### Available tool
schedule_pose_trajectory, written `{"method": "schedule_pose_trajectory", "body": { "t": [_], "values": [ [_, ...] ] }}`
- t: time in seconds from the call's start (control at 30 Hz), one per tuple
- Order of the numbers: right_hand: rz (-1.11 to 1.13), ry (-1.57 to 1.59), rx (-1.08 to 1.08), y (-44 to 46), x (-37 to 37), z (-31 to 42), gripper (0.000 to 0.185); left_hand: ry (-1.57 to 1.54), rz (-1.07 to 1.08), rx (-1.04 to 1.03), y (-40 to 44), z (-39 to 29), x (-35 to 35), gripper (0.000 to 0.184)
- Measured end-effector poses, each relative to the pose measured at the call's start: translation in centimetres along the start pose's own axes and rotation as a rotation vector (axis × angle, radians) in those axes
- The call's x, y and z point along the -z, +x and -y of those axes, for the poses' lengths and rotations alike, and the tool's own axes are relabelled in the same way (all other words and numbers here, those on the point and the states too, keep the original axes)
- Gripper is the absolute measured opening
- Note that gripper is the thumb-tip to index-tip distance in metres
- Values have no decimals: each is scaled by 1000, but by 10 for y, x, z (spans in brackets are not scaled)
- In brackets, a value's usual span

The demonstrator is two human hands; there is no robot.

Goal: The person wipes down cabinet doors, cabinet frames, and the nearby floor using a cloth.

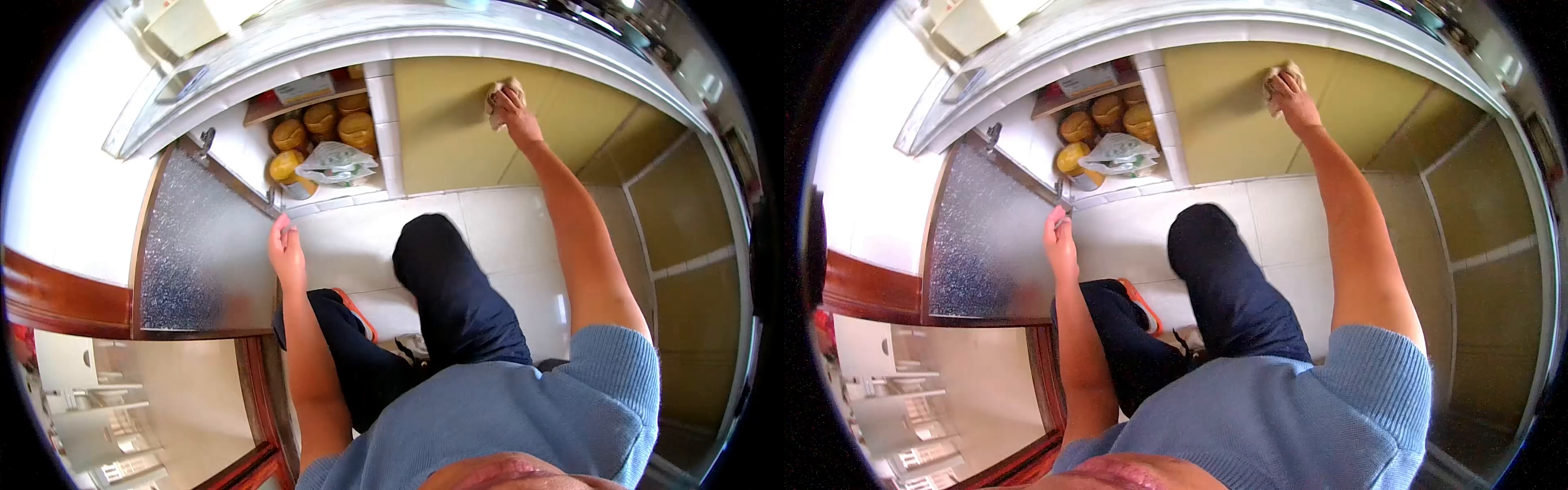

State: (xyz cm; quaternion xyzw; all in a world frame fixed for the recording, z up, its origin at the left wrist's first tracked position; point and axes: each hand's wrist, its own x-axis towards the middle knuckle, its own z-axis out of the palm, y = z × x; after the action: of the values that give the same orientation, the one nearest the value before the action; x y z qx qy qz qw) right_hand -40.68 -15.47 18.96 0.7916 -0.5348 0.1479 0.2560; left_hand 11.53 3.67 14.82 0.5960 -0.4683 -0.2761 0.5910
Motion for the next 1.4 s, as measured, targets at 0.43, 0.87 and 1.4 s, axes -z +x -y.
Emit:
{"method": "schedule_pose_trajectory", "body": {
  "t": [0.43, 0.87, 1.4],
  "values": [
    [-151, 2204, -1228, -168, 82, 64, 35, -927, 649, 272, 46, -174, -302, 54],
    [-372, 1990, -1329, -242, 91, 25, 30, -1255, 487, 404, 76, -185, -399, 59],
    [-1015, 887, -695, -23, 89, -57, 25, 845, 544, -1728, 71, -250, -287, 36]
  ]
}}
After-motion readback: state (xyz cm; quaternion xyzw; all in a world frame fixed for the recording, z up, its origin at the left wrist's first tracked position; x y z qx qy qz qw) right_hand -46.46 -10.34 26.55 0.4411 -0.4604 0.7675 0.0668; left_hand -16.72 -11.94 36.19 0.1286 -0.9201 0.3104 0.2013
